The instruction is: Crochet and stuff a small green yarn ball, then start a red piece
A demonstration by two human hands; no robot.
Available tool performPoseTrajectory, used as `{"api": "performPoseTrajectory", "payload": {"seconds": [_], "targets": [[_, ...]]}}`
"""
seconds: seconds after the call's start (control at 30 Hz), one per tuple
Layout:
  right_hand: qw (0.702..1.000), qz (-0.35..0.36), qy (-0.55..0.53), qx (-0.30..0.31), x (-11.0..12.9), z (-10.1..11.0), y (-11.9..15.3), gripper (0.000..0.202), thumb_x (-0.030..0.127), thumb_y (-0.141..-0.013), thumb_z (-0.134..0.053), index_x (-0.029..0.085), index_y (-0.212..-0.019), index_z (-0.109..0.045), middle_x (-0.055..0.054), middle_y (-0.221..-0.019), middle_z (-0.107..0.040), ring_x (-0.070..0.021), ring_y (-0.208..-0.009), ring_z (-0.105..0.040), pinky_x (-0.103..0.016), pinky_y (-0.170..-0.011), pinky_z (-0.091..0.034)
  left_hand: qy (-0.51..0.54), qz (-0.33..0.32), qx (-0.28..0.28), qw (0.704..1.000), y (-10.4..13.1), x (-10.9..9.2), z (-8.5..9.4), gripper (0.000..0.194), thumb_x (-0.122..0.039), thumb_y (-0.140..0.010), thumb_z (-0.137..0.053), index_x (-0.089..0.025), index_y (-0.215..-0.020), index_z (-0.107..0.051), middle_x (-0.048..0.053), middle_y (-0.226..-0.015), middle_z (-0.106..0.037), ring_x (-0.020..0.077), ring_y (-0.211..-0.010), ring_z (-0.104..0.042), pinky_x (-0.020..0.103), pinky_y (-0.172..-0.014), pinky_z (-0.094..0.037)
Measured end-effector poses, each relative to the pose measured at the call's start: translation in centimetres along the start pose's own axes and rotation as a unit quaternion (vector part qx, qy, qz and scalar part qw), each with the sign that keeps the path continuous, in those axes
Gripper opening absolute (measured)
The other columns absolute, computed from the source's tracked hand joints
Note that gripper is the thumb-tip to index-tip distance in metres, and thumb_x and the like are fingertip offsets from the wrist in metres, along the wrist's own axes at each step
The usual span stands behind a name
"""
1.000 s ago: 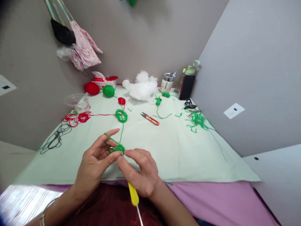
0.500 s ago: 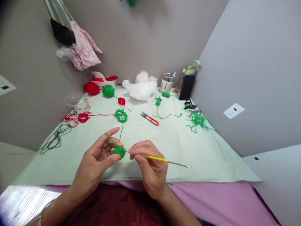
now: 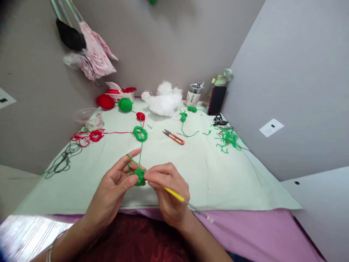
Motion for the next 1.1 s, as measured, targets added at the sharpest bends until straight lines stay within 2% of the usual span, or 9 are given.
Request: {"api": "performPoseTrajectory", "payload": {"seconds": [0.07,0.13,0.2,0.33,0.47,0.63,0.8,0.93,1.1], "targets": [[0.992,0.078,0.094,0.01,0.1,0.0,0.2,0.04,0.003,-0.095,-0.061,0.027,-0.125,-0.073,-0.008,-0.103,-0.073,-0.0194,-0.091,-0.071,-0.032,-0.071,-0.06,0.02,0.019,-0.003,1.0,0.0,0.2,-0.1,0.055,-0.03,-0.087,-0.081,-0.032,-0.139,-0.064,-0.001,-0.096,-0.065,0.0124,-0.092,-0.062,0.022,-0.086,-0.051],[0.971,0.155,0.179,0.018,0.1,-0.2,0.6,0.045,0.002,-0.093,-0.062,0.024,-0.132,-0.07,-0.01,-0.106,-0.073,-0.0213,-0.097,-0.071,-0.033,-0.075,-0.061,0.043,0.042,-0.01,0.998,0.0,0.3,-0.3,0.055,-0.031,-0.086,-0.082,-0.031,-0.139,-0.065,-0.001,-0.096,-0.065,0.0119,-0.092,-0.061,0.022,-0.086,-0.049],[0.967,0.176,0.183,0.004,-0.1,-0.3,0.9,0.048,0.003,-0.093,-0.063,0.026,-0.134,-0.069,-0.009,-0.106,-0.075,-0.0217,-0.097,-0.071,-0.034,-0.075,-0.062,0.078,0.071,-0.012,0.994,0.0,0.4,-0.6,0.056,-0.032,-0.084,-0.084,-0.028,-0.138,-0.066,0.0,-0.096,-0.065,0.0121,-0.091,-0.061,0.022,-0.086,-0.048],[0.997,0.059,0.012,-0.039,-0.5,-0.2,0.3,0.036,0.01,-0.099,-0.059,0.032,-0.124,-0.074,-0.006,-0.102,-0.075,-0.0199,-0.089,-0.072,-0.034,-0.069,-0.061,0.149,0.127,0.029,0.98,-0.2,0.3,-0.7,0.059,-0.033,-0.085,-0.082,-0.022,-0.14,-0.065,0.001,-0.091,-0.066,0.0116,-0.081,-0.061,0.025,-0.083,-0.049],[0.992,-0.064,-0.099,-0.044,-0.4,0.5,-0.6,0.026,0.012,-0.099,-0.06,0.027,-0.11,-0.078,-0.004,-0.091,-0.075,-0.0171,-0.081,-0.069,-0.033,-0.071,-0.058,0.153,0.128,0.042,0.979,-0.6,0.2,0.0,0.051,-0.03,-0.089,-0.076,-0.018,-0.137,-0.068,0.002,-0.088,-0.064,0.0115,-0.077,-0.062,0.024,-0.076,-0.048],[0.948,-0.207,-0.229,-0.077,-0.9,1.2,-1.0,0.016,0.02,-0.097,-0.065,0.023,-0.094,-0.08,-0.003,-0.082,-0.074,-0.0122,-0.066,-0.064,-0.026,-0.06,-0.052,0.135,0.13,0.041,0.981,-0.9,0.3,0.2,0.038,-0.023,-0.092,-0.07,-0.018,-0.129,-0.073,0.003,-0.091,-0.065,0.0095,-0.072,-0.06,0.022,-0.067,-0.045],[0.888,-0.323,-0.311,-0.103,-1.1,1.2,-1.2,0.011,0.027,-0.088,-0.076,0.02,-0.082,-0.081,-0.004,-0.076,-0.071,-0.0092,-0.057,-0.058,-0.022,-0.051,-0.045,0.111,0.134,0.051,0.983,-1.2,0.3,0.3,0.032,-0.03,-0.092,-0.071,-0.018,-0.122,-0.077,0.003,-0.086,-0.065,0.0074,-0.061,-0.056,0.021,-0.055,-0.038],[0.872,-0.361,-0.313,-0.109,-0.7,1.2,-1.1,0.013,0.032,-0.085,-0.079,0.02,-0.08,-0.08,-0.003,-0.075,-0.07,-0.0088,-0.056,-0.058,-0.021,-0.051,-0.045,0.071,0.093,0.053,0.992,-1.3,0.5,0.5,0.035,-0.032,-0.089,-0.078,-0.021,-0.122,-0.076,0.002,-0.087,-0.065,0.0095,-0.072,-0.061,0.022,-0.066,-0.046],[0.86,-0.383,-0.327,-0.078,-0.1,0.5,-0.9,0.016,0.037,-0.086,-0.08,0.023,-0.09,-0.082,-0.004,-0.075,-0.073,-0.0096,-0.058,-0.059,-0.022,-0.055,-0.048,0.022,0.063,0.067,0.996,-1.1,0.8,0.5,0.039,-0.031,-0.086,-0.081,-0.029,-0.125,-0.075,0.001,-0.102,-0.069,0.0118,-0.086,-0.065,0.025,-0.082,-0.052]]}}
Point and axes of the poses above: each hand's wrist, its own y-axis away from the middle knuckle, its own z-axis out of the back of the hand, x = y × z, the point moved 2 cm from there along -y, towards the middle knuckle
